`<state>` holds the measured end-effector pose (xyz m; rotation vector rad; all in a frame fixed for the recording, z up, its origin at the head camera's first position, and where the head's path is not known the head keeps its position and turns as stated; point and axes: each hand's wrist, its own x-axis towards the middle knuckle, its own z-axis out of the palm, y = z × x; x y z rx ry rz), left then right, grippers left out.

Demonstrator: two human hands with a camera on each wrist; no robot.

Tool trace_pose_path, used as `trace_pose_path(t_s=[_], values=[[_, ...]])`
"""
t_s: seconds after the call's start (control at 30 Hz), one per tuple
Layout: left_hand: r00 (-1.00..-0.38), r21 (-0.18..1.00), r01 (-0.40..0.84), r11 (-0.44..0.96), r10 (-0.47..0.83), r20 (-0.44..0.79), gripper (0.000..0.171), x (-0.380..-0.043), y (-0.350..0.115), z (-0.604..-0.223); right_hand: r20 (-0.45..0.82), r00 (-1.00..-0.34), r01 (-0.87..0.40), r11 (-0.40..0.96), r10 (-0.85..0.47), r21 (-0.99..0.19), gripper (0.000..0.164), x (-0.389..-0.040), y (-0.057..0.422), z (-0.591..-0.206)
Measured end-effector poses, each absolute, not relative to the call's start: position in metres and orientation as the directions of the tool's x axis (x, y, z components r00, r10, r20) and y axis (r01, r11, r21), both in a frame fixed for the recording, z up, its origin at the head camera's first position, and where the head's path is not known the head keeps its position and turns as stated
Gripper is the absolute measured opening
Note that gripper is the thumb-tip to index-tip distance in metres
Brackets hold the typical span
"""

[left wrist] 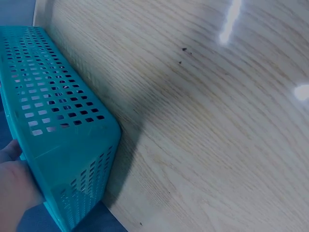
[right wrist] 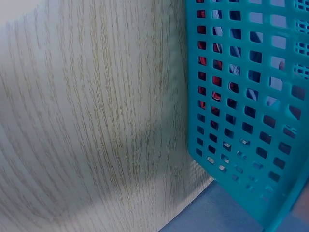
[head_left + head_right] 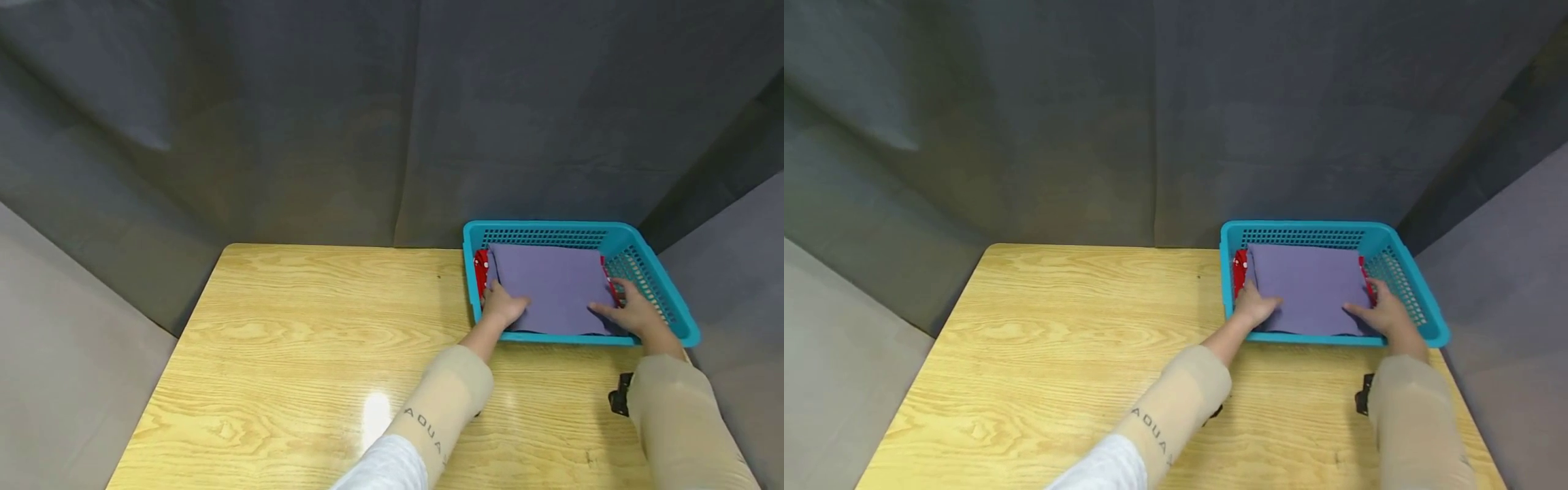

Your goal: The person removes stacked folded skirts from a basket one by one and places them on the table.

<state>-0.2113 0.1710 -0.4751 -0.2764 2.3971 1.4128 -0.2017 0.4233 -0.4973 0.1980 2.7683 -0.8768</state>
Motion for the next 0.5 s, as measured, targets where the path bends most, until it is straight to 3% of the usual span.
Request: trace_pose_path(t_s=[0.23,0.5], values=[[-0.884,0.825,-0.443,0.351,-0.019,-0.467,0.079,-0.2135,0.1715,-0.4762,-0.305,-0.951,0.216,0.816,0.052,-0.536,0.093,-0.2033,0.4218,-0.4951],[-0.881,0.844,-0.461,0.272,-0.023,-0.473,0.086,-0.2159,0.1721,-0.4777,-0.321,-0.946,0.221,0.816,0.046,-0.533,0.093,-0.2062,0.4239,-0.4966]])
